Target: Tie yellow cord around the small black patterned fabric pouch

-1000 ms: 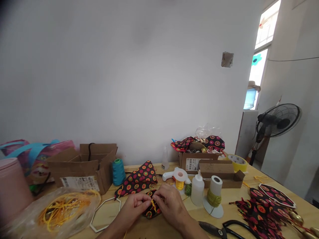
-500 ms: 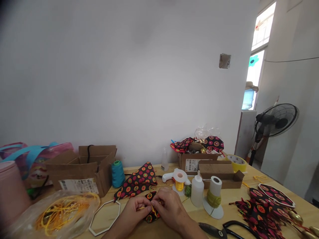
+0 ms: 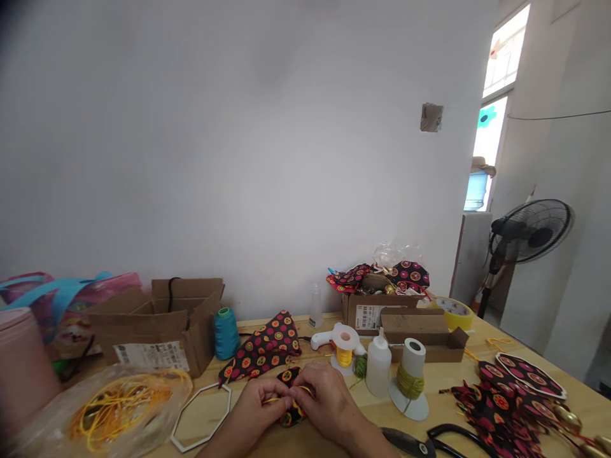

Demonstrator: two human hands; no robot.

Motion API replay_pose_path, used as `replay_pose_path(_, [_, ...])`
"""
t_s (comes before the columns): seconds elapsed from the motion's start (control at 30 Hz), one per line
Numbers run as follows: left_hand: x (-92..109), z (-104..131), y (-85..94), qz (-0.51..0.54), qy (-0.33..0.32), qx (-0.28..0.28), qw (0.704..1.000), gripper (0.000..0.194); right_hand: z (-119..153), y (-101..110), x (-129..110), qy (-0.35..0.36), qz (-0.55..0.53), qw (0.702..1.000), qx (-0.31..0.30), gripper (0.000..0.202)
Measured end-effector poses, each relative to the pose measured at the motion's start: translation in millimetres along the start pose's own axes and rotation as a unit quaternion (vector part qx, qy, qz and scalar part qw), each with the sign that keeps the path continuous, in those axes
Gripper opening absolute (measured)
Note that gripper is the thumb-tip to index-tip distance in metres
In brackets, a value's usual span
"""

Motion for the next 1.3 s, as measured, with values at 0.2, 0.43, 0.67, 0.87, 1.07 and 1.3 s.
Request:
replay_pose_path(0.2, [-3, -2, 1.8, -0.003, 0.001, 0.009, 1.0, 0.019, 0, 2, -1, -0.013, 0.016, 1.0, 0.001, 0.01])
replay_pose_path(0.43, [-10, -3, 0.5, 0.005, 0.022, 0.0, 1.0, 0.017, 1, 2, -3, -0.008, -0.003, 1.0, -0.005, 0.011])
replay_pose_path(0.67, [-13, 0, 2.8, -0.011, 0.025, 0.007, 1.0, 0.019, -1, 2, -2, -0.012, -0.004, 1.0, -0.005, 0.011])
replay_pose_path(0.87, [-14, 0, 2.8, -0.012, 0.023, 0.003, 1.0, 0.018, 0, 0, 0, -0.007, -0.003, 1.0, -0.003, 0.01])
replay_pose_path(1.07, [-16, -1, 4.0, -0.005, 0.018, 0.009, 1.0, 0.019, 1, -3, 5, -0.021, 0.016, 1.0, -0.002, 0.01])
replay_pose_path(1.3, [-16, -2, 5.7, 0.025, 0.022, 0.018, 0.999, 0.021, 0, -1, 5, -0.027, 0.021, 0.999, 0.005, 0.011])
Point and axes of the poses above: each hand's wrist, its own z-axis away from the middle knuckle, its own y-axis out of the back of the hand, x = y × z, the point moved 8 cm from there along -z, towards the middle knuckle, and after that the axes turned 13 degrees about z, right-handed, at the moved point
